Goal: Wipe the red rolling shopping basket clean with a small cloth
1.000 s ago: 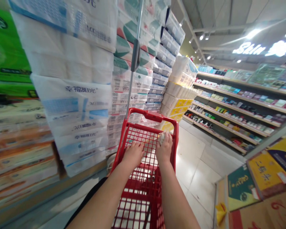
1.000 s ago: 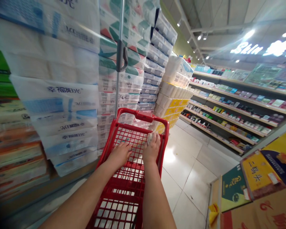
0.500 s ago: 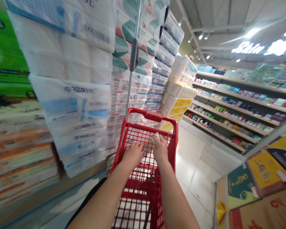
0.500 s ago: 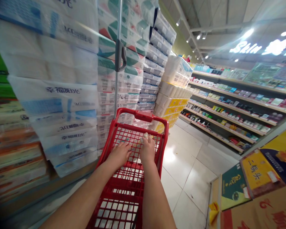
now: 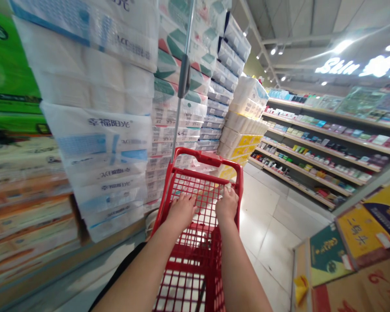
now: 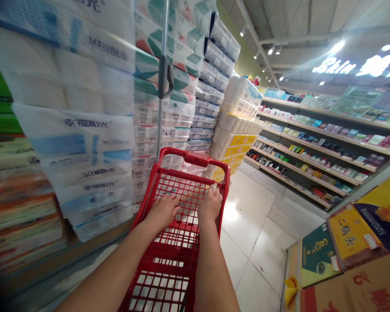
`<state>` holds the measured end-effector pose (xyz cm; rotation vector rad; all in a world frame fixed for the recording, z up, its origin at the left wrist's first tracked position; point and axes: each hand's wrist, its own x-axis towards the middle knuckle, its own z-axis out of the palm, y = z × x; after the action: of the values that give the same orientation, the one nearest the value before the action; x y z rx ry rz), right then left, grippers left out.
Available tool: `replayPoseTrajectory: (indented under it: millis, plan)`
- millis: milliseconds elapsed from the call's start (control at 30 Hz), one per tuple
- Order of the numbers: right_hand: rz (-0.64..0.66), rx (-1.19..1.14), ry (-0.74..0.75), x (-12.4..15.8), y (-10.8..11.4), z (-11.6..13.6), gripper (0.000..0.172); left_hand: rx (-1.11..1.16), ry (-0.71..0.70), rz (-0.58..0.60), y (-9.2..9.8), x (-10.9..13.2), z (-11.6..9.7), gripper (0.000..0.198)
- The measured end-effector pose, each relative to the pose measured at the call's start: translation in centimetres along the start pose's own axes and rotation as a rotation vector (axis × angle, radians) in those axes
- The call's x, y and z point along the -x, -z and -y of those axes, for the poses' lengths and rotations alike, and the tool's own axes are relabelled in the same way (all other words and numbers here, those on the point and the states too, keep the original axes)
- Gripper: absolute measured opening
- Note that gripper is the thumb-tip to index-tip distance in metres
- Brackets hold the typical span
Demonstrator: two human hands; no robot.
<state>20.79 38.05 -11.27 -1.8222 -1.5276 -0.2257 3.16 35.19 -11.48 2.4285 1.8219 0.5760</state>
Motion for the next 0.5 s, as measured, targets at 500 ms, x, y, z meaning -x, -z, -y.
replayPoseTrajectory:
  millis: [500]
  plan:
    - [0.027, -0.307, 0.137, -0.3, -1.3, 0.0, 0.064, -0.009, 0.001, -0.012, -0.5, -0.3, 0.2, 0.035]
